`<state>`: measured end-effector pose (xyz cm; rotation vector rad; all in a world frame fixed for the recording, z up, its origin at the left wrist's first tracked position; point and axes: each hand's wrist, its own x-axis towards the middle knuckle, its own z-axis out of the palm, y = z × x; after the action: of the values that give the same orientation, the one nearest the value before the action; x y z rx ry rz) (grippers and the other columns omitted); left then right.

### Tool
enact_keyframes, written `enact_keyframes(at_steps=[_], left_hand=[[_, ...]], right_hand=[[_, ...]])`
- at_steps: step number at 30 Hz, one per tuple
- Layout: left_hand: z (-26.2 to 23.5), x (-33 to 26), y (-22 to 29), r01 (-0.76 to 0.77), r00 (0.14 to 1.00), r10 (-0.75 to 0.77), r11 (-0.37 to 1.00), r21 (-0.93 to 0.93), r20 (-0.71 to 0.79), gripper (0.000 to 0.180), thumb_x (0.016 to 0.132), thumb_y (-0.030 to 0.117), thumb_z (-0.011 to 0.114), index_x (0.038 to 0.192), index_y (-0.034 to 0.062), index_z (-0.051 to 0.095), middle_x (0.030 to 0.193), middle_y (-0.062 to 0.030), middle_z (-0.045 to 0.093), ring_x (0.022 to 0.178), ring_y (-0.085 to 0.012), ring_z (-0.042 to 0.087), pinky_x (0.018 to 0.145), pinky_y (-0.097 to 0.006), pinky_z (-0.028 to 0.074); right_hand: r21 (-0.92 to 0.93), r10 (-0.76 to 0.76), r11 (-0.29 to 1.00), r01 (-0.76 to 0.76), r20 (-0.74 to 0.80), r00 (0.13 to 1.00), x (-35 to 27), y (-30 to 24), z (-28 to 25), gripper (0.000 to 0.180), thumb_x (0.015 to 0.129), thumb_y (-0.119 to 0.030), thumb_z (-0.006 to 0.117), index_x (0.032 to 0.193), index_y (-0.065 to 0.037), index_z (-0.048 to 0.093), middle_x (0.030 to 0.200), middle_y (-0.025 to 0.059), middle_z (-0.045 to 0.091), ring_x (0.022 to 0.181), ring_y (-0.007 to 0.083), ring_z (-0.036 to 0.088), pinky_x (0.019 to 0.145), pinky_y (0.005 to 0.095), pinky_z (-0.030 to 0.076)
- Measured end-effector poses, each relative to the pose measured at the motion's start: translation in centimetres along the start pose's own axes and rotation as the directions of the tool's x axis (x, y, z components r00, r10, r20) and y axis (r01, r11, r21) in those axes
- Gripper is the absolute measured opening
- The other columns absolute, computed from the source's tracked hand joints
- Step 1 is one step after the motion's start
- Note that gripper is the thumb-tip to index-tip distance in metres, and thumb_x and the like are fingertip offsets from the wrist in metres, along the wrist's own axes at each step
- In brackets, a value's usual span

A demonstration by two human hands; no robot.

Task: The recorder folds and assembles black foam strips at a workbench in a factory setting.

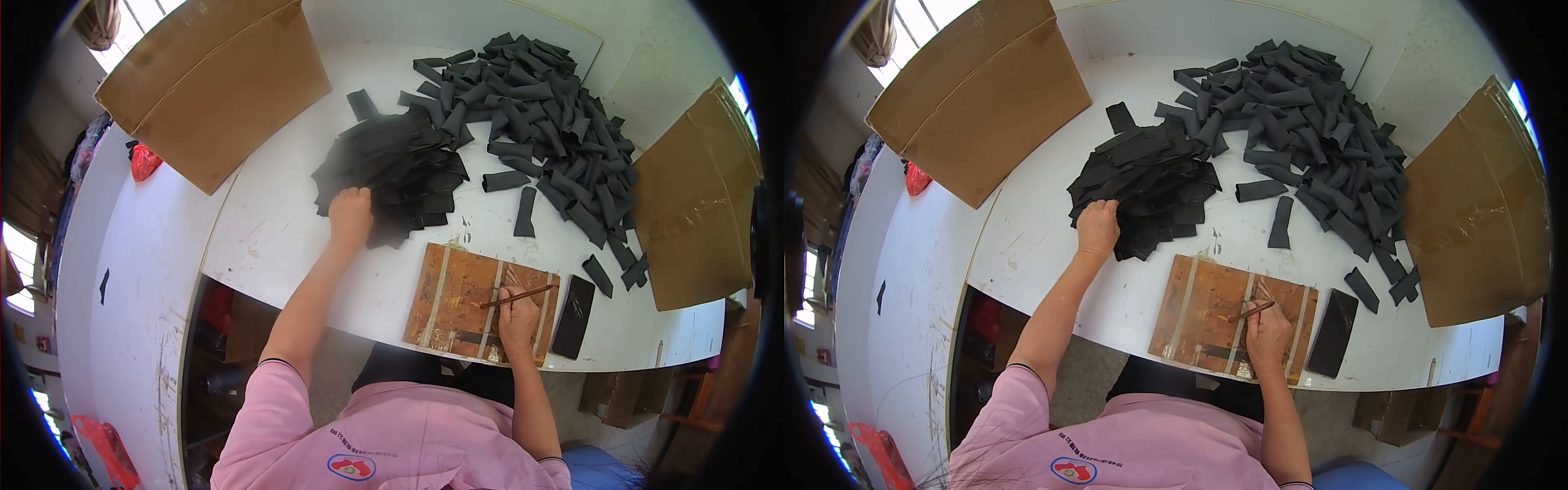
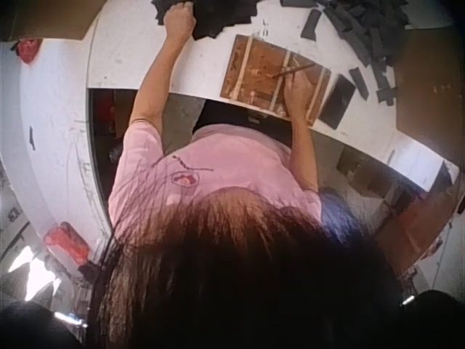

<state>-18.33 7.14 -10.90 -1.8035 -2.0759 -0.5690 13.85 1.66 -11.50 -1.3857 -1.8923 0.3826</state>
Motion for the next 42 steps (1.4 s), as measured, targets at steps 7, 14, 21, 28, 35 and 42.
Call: enact_keyframes(at_steps=[7, 14, 21, 28, 35, 42], left_hand=[[-4.2, 2.1, -0.8, 0.022, 0.991, -0.016, 0.999, 0.041, -0.133, 0.013, 0.061, 0.001, 0.054, 0.071, 0.0082, 0.054, 0.068, -0.0071, 0.052, 0.067, -0.0249, 0.052, 0.060, -0.036, 0.042], [-5.7, 0.6, -0.2, 0.060, 0.994, -0.061, 0.998, -0.008, -0.094, 0.014, 0.067, 0.000, 0.056, 0.079, 0.0064, 0.060, 0.068, -0.0080, 0.054, 0.070, -0.0251, 0.054, 0.059, -0.035, 0.044], [-3.6, -1.2, -0.4, -0.020, 0.999, 0.021, 0.999, -0.031, 0.033, 0.021, 0.067, -0.003, 0.055, 0.087, 0.0038, 0.052, 0.074, -0.0119, 0.052, 0.071, -0.0281, 0.054, 0.059, -0.036, 0.045], [-2.2, 2.0, -2.8, 0.031, 0.991, -0.043, 0.995, -0.094, -0.129, 0.017, 0.065, -0.007, 0.051, 0.078, 0.0032, 0.046, 0.077, -0.0126, 0.047, 0.069, -0.0306, 0.052, 0.056, -0.038, 0.045], [-6.5, 1.5, -0.7, -0.144, 0.953, 0.075, 0.964, -0.223, -0.295, 0.018, 0.060, -0.009, 0.051, 0.073, 0.0031, 0.049, 0.076, -0.0129, 0.051, 0.067, -0.0300, 0.051, 0.056, -0.037, 0.044], [-8.2, -1.5, 2.7, -0.201, 0.951, 0.095, 0.914, -0.353, -0.294, 0.023, 0.056, -0.012, 0.054, 0.075, 0.0006, 0.053, 0.075, -0.0109, 0.057, 0.066, -0.0278, 0.055, 0.058, -0.033, 0.045]], right_hand=[[0.034, 0.026, 0.999, -0.026, -0.010, 1.000, 0.1, -0.2, -0.1, 0.009, 0.078, -0.009, 0.055, 0.075, 0.000, 0.055, 0.066, 0.0144, 0.055, 0.059, 0.0312, 0.055, 0.052, 0.0360, 0.043], [0.051, 0.039, 0.998, -0.040, 0.011, 0.999, 0.5, -0.3, -0.5, 0.011, 0.078, -0.009, 0.054, 0.071, -0.001, 0.051, 0.065, 0.0137, 0.053, 0.060, 0.0315, 0.054, 0.052, 0.0363, 0.042], [0.003, 0.037, 0.999, -0.037, 0.027, 0.999, 0.3, -0.1, -0.3, 0.012, 0.078, -0.009, 0.053, 0.069, -0.001, 0.049, 0.066, 0.0138, 0.053, 0.061, 0.0327, 0.053, 0.052, 0.0375, 0.041], [-0.001, 0.015, 1.000, -0.015, 0.000, 1.000, 0.4, -0.6, -0.3, 0.012, 0.077, -0.010, 0.053, 0.070, -0.002, 0.050, 0.067, 0.0134, 0.054, 0.062, 0.0322, 0.055, 0.053, 0.0375, 0.042], [0.009, 0.059, 0.998, -0.059, 0.022, 0.998, 0.4, -0.5, -0.4, 0.010, 0.077, -0.009, 0.054, 0.071, -0.002, 0.051, 0.068, 0.0133, 0.055, 0.062, 0.0317, 0.055, 0.053, 0.0372, 0.043], [0.018, 0.065, 0.998, -0.066, 0.030, 0.997, 0.4, -0.4, -0.4, 0.010, 0.077, -0.009, 0.054, 0.071, -0.002, 0.051, 0.068, 0.0143, 0.055, 0.061, 0.0326, 0.054, 0.053, 0.0374, 0.042]])
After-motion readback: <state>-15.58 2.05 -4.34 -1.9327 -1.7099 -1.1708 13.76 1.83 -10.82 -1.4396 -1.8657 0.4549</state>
